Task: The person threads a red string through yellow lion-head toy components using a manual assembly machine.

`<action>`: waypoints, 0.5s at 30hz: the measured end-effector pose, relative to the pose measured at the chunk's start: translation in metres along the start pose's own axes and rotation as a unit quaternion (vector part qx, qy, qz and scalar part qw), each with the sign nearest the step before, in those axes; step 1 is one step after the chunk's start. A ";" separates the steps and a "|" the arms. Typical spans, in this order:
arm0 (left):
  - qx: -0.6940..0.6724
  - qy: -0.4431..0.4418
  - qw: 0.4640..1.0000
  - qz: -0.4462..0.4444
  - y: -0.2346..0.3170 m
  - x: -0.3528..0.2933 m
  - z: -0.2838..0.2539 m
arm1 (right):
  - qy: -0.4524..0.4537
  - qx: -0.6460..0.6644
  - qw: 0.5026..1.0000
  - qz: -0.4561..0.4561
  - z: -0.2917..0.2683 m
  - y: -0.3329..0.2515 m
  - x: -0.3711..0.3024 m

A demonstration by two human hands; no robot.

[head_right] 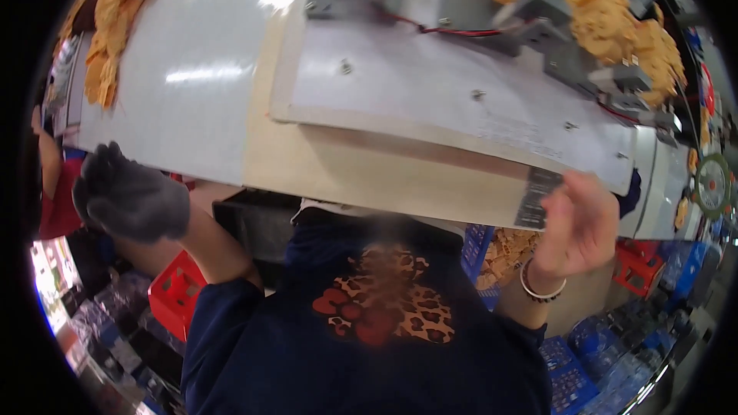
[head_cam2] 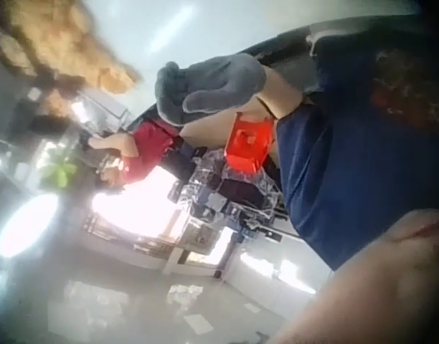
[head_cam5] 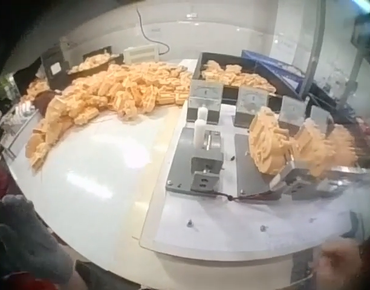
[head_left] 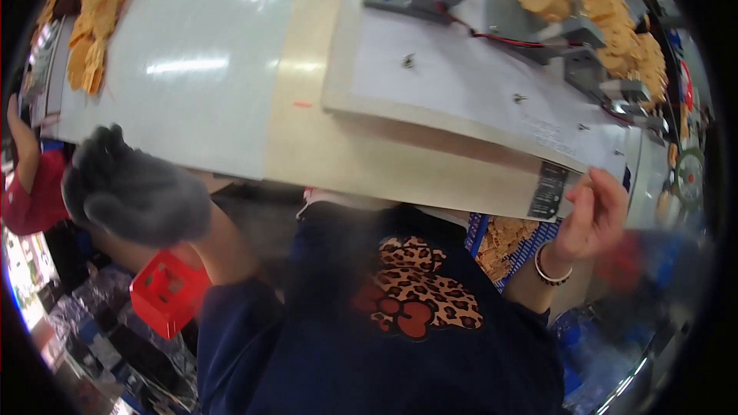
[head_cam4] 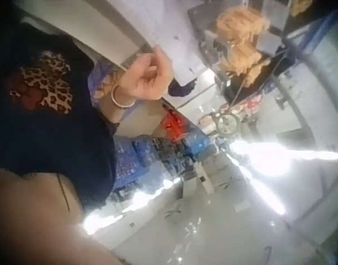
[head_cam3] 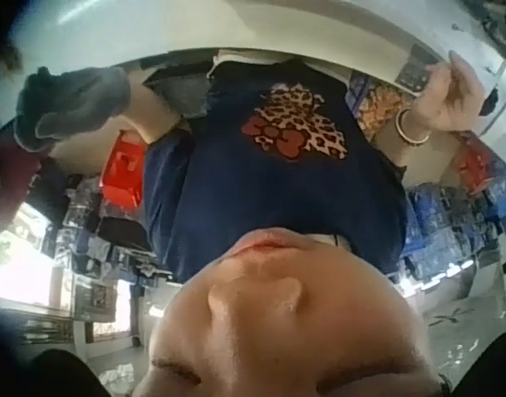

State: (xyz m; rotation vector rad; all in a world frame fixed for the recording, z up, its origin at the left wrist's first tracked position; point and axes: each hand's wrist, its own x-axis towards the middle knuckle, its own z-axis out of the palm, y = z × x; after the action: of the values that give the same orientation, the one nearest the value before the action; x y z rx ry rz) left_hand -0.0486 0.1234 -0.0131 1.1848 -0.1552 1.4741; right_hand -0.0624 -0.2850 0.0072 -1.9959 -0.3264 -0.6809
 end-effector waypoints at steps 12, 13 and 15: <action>0.310 -0.525 0.792 -0.024 0.012 -0.067 0.132 | -0.200 -0.050 0.978 -0.011 0.058 0.002 0.066; 0.310 -0.516 0.798 -0.018 0.011 -0.069 0.131 | -0.210 -0.041 0.977 0.001 0.059 0.002 0.066; 0.312 -0.518 0.797 -0.016 0.012 -0.069 0.133 | -0.202 -0.047 0.978 -0.007 0.061 0.004 0.065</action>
State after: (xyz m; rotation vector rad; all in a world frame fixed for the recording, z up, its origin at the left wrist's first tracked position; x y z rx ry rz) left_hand 0.0033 -0.0165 0.0068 2.4475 -0.4008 0.6737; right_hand 0.0123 -0.2371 0.0190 -2.2200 -0.5588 -0.2965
